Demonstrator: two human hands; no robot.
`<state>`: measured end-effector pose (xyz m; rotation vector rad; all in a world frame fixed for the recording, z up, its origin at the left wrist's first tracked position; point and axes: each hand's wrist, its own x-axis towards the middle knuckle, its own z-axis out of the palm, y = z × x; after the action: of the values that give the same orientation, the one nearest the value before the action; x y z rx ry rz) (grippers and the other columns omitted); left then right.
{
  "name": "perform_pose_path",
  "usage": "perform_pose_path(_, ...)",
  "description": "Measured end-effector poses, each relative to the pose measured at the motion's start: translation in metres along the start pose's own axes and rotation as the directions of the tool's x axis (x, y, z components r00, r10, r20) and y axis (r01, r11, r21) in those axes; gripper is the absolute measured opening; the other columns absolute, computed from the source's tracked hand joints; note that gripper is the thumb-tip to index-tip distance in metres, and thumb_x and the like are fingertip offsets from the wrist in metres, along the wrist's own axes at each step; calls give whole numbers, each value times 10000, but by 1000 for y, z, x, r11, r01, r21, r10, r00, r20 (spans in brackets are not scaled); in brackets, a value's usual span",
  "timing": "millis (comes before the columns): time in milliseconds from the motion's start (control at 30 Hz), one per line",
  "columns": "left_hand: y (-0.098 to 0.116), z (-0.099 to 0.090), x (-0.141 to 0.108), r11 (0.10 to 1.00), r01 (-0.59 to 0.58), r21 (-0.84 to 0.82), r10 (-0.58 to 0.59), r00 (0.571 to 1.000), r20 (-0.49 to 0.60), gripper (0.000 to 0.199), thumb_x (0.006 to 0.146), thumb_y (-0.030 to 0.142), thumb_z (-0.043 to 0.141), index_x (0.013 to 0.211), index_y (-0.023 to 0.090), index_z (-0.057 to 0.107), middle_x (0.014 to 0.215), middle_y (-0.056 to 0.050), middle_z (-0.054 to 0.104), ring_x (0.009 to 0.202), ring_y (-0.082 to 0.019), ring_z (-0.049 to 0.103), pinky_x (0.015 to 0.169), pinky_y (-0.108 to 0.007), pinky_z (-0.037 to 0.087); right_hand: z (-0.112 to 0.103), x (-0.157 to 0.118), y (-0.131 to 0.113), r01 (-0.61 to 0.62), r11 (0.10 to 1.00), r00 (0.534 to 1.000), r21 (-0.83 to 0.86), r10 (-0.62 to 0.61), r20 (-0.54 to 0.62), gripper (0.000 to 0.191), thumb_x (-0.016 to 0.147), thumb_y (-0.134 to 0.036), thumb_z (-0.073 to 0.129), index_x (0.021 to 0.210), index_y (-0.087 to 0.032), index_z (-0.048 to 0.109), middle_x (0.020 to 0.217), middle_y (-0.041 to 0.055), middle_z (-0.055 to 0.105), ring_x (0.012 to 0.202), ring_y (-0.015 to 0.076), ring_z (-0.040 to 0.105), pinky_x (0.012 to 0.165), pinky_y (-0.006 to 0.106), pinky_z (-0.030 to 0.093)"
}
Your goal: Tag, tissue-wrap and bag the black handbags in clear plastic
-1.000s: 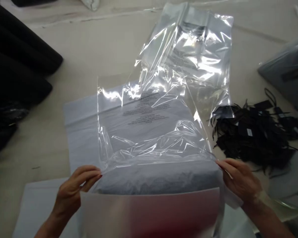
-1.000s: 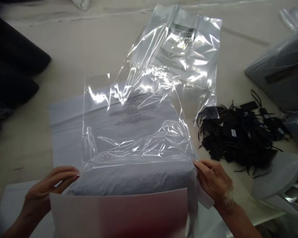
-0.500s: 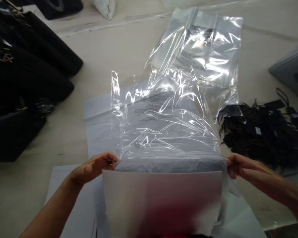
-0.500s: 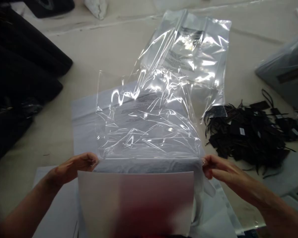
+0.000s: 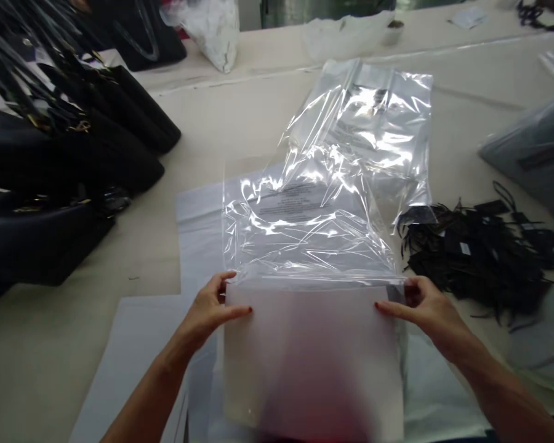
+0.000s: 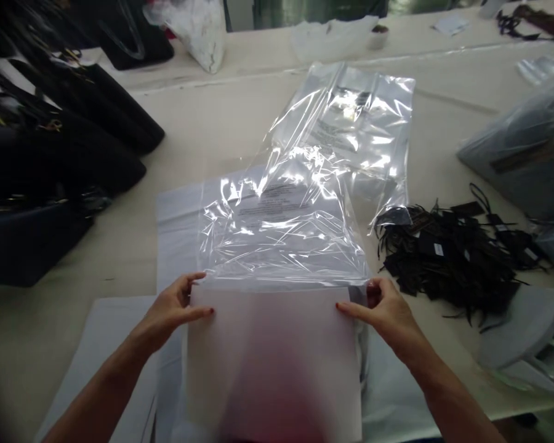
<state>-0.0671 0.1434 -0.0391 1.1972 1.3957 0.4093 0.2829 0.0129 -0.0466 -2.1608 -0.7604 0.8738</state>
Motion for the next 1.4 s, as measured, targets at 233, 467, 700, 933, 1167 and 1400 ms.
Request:
perform_pose_path(233,7,-16,22,991,-48,-126,57,996,69,527,430,225,811,899,114,597,649,58,500,630,-88,473,649,-243,390,-11,9,-9,-71,979,993,190,51,111,468,330,-349,834,691,-197,578,658,9,645,631,192,613,557,295,504)
perform_pose_path(467,17,-16,31,989,-12,-147,26,995,96,438,376,187,805,724,138,543,567,72,487,557,-76,451,595,-234,367,-14,17,-11,-25,989,995,144,10,101,410,299,-321,832,548,-197,532,536,-44,531,528,120,483,490,252,406)
perform_pose_path(700,28,-13,36,993,-15,-113,28,993,111,485,350,202,812,521,178,359,454,96,388,459,-54,360,505,-212,315,-11,24,-11,-70,980,982,187,35,184,458,295,-292,822,450,-201,400,476,-56,441,494,100,392,463,242,324)
perform_pose_path(933,-13,16,3,859,-343,380,462,838,-290,422,720,453,611,532,211,320,515,53,364,499,-97,373,533,-245,348,-3,12,0,48,983,996,176,-60,64,583,395,-463,808,477,-210,289,480,-74,306,475,72,281,434,229,251)
perform_pose_path(1167,-80,31,-7,417,-526,741,889,407,-211,169,876,297,493,736,212,448,778,-48,576,765,-149,581,675,-242,474,24,-7,41,480,861,817,-169,-509,-273,465,764,-508,568,499,-217,321,529,-33,387,499,103,372,518,266,374)
perform_pose_path(1400,-137,26,-31,243,-578,779,931,364,-20,105,848,127,495,907,211,477,887,-62,595,853,-163,622,686,-265,544,25,-16,106,736,586,571,-340,-806,-154,139,880,-297,414,876,-226,534,789,68,637,730,197,635,606,323,522)
